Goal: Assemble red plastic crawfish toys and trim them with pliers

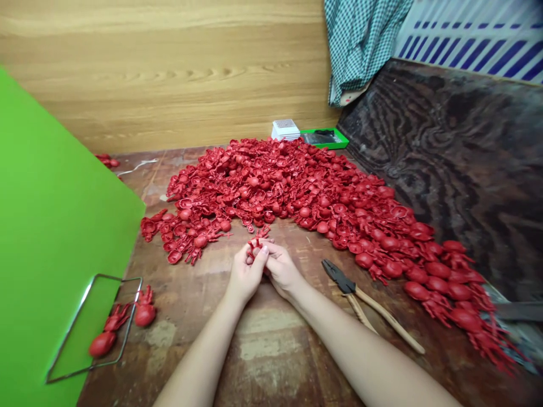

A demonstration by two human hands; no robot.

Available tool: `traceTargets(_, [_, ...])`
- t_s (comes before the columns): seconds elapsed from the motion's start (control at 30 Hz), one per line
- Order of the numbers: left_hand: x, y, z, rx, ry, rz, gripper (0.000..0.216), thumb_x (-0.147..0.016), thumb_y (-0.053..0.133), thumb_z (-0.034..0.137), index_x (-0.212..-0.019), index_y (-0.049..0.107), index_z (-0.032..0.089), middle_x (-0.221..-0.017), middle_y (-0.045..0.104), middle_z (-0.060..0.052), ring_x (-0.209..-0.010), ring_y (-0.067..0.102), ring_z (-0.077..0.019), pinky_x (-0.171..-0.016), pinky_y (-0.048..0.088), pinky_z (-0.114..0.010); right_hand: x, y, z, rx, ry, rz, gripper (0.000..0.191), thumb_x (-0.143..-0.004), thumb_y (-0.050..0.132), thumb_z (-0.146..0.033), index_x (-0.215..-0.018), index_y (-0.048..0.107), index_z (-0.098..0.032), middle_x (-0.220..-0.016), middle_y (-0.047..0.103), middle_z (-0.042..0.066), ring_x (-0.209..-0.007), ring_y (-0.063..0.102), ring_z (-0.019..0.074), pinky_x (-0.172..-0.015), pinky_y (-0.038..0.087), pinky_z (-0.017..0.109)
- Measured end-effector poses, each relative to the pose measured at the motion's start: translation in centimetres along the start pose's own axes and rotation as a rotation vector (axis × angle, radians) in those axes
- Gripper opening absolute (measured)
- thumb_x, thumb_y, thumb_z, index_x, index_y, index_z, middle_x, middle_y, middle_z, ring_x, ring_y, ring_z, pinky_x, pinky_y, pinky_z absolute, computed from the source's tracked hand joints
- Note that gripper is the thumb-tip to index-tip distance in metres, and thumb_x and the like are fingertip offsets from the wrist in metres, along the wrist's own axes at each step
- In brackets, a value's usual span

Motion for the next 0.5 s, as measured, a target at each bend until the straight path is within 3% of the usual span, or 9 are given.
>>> traceTargets(0.17, [0.0,0.0,-0.5,0.022,-0.002,-0.048,0.065,-0.091,0.072,0.061,-0.138,0.064,0.017,-0.135,0.075,-0.018,-0.12,0.074,-0.0302,-0.101,0.06,-0.04,-0.1,0.3,-0.8,-0.041,0.044,-0.034,0.049,-0.073,0.088,-0.067,-0.087,0.073,-0.022,-0.077,0.077,0.002,-0.08,0.076,0.0215,-0.078,0.065,0.035])
traceTargets(0.27, [0.2,0.3,-1.0,0.034,-0.053,-0.079,0.08,-0.085,0.08,0.056,-0.151,0.051,0.02,-0.137,0.073,-0.018,-0.116,0.076,-0.0301,-0.096,0.063,-0.039,-0.3,-0.3,-0.8,-0.072,0.09,-0.014,0.057,-0.076,0.081,-0.076,-0.087,0.072,-0.021,-0.078,0.078,0.004,-0.079,0.077,0.0216,-0.074,0.066,0.034])
traceTargets(0.5, [0.5,0.8,-0.5,-0.012,-0.113,-0.114,0.077,-0.076,0.088,0.045,-0.14,0.058,0.016,-0.125,0.076,-0.016,-0.107,0.077,-0.0281,-0.088,0.065,-0.035,-0.9,-1.3,0.0,-0.091,0.161,0.003,0.059,-0.074,0.082,-0.077,-0.081,0.069,-0.019,-0.069,0.076,0.005,-0.065,0.075,0.0212,-0.064,0.066,0.034])
Point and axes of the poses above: each hand's wrist, its own x-axis away from the middle knuckle, its own y-axis out of the palm, z = x × y, the point moved 7 cm from there along -x, towards the middle knuckle
